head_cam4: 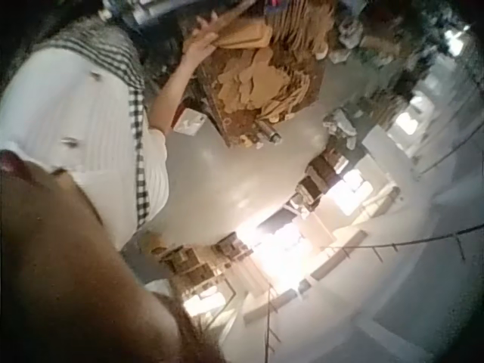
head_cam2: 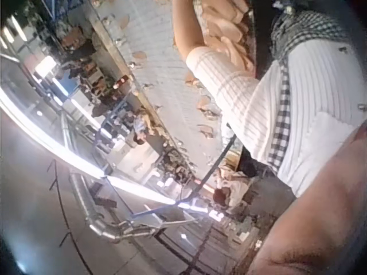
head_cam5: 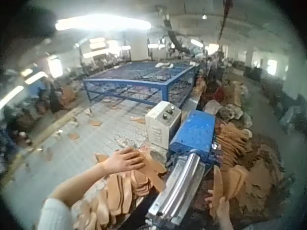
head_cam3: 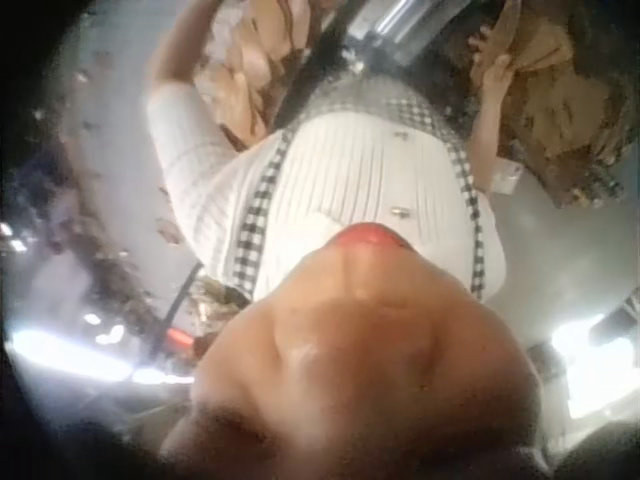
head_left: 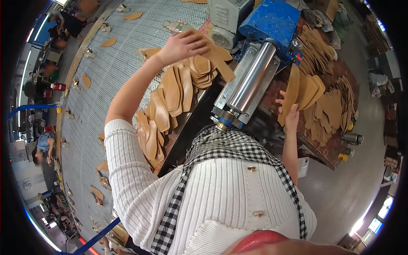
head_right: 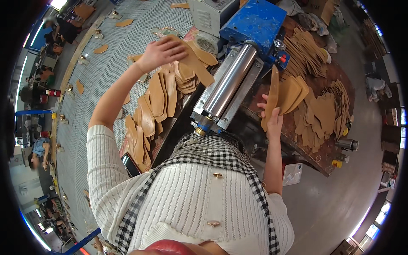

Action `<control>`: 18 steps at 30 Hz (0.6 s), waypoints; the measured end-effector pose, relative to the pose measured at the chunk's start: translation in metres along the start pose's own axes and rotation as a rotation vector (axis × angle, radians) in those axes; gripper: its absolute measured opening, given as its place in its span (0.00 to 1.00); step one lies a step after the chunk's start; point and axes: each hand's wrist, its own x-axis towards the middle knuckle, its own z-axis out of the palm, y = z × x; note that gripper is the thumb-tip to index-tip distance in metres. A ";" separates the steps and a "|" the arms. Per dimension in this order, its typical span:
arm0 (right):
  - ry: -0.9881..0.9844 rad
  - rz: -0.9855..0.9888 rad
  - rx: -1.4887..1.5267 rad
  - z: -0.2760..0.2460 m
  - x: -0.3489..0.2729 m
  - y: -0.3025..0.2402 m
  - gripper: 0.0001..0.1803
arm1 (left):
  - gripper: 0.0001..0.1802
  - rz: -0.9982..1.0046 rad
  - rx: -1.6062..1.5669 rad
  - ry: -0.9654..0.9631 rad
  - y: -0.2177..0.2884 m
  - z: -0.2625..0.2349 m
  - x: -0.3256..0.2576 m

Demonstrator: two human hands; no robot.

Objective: The person feeds tan-colored shoe insoles into a blue grinding machine one by one. They pick up insoles from a pile on the right, pass them through the machine's rollers, and place the processed insoles onto a metal mesh conveyor belt.

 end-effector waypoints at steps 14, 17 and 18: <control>0.380 -0.108 -0.468 -0.044 -0.007 -0.007 0.18 | 0.37 -1.808 -1.593 -0.301 0.112 0.122 -0.061; 0.305 -0.130 -0.656 -0.059 -0.002 -0.011 0.18 | 0.35 -1.508 -1.098 -0.051 0.118 0.122 -0.049; 0.306 -0.119 -0.633 -0.054 0.001 -0.011 0.18 | 0.35 -1.380 -1.086 -0.173 0.116 0.112 -0.036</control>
